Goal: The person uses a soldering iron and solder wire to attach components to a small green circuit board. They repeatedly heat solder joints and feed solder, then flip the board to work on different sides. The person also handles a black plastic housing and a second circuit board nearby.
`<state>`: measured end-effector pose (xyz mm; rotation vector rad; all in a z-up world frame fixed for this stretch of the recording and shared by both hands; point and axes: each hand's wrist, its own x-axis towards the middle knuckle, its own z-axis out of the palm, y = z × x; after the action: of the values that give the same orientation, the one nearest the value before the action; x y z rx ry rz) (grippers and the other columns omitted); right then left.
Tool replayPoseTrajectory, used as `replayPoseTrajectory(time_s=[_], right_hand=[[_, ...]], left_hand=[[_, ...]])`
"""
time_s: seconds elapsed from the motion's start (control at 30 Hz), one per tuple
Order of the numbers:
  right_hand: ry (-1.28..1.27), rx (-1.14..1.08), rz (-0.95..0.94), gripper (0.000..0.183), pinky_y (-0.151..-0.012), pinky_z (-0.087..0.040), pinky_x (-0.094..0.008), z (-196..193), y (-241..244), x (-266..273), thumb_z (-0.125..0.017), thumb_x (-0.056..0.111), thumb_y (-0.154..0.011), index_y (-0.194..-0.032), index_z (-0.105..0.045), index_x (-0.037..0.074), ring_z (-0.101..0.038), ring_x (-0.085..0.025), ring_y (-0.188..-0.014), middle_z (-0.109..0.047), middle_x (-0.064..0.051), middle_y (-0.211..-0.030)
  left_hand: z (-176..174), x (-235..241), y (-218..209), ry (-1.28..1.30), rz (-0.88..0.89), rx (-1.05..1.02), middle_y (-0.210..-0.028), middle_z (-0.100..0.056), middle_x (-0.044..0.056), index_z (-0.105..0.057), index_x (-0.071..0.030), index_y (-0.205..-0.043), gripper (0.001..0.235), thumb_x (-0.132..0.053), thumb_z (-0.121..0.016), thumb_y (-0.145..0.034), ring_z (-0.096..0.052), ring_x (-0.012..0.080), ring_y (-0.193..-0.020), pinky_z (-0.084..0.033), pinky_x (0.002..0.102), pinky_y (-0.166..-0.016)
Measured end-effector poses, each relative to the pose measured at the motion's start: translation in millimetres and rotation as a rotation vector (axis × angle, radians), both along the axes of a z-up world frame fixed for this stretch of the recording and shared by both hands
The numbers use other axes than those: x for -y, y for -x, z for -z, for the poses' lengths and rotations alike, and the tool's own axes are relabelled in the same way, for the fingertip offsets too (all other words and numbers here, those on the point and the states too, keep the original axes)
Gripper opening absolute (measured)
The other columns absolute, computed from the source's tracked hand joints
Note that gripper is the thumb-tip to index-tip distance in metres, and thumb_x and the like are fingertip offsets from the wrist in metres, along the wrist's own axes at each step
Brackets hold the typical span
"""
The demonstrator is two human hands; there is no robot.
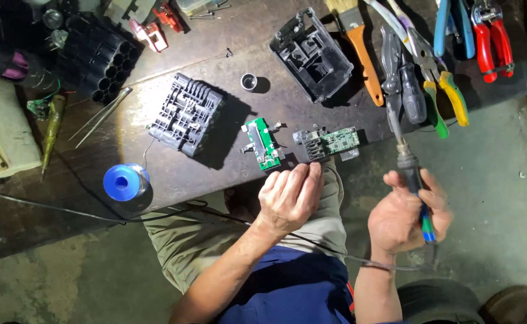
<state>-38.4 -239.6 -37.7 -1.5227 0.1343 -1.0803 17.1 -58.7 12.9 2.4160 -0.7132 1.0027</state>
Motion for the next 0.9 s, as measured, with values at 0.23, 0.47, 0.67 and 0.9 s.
replayPoseTrajectory(time_s=[0.23, 0.47, 0.67, 0.9], right_hand=[[0.195, -0.018, 0.014, 0.018, -0.066, -0.069, -0.048, -3.4, -9.1, -8.3, -0.068, 0.009, -0.103, -0.106, -0.053, -0.002, -0.070, -0.045, -0.074, -0.064, -0.030, -0.117], [-0.161, -0.078, -0.062, 0.014, -0.075, -0.069, -0.049, 14.0, 40.4, 17.5, -0.060, 0.005, -0.104, -0.117, -0.061, 0.006, -0.069, -0.045, -0.092, -0.063, -0.027, -0.127], [-0.230, -0.118, -0.082, 0.017, -0.072, -0.071, -0.049, 35.9, 82.5, 38.5, -0.068, 0.016, -0.101, -0.114, -0.063, 0.007, -0.073, -0.041, -0.095, -0.066, -0.025, -0.123], [-0.218, -0.112, -0.310, 0.035, -0.072, -0.073, -0.042, 50.2, 98.8, 43.8, -0.073, 0.014, -0.092, -0.114, -0.061, -0.010, -0.076, -0.051, -0.089, -0.063, -0.037, -0.125]], left_hand=[[7.6, 10.8, -3.8, 0.050, -0.039, 0.078, -0.098, -0.065, 0.007, -0.064, -0.012, -0.092, 0.013, -0.009, -0.076, -0.091, -0.063, 0.0197, -0.071, -0.040, 0.032, -0.072], [11.4, -2.6, -15.7, 0.011, 0.259, 0.026, -0.121, -0.070, 0.023, -0.073, -0.002, -0.097, 0.007, 0.000, -0.068, -0.101, -0.070, 0.0387, -0.115, -0.060, 0.041, -0.082], [17.8, 7.5, -8.1, -0.052, 0.116, 0.094, -0.116, -0.072, 0.014, -0.076, -0.010, -0.098, 0.014, -0.003, -0.064, -0.100, -0.075, 0.0294, -0.108, -0.044, 0.031, -0.079], [38.8, 15.7, -8.3, 0.033, 0.011, 0.226, -0.113, -0.071, 0.005, -0.072, -0.020, -0.077, 0.022, -0.009, -0.089, -0.087, -0.074, 0.0198, -0.101, -0.031, 0.032, -0.078]])
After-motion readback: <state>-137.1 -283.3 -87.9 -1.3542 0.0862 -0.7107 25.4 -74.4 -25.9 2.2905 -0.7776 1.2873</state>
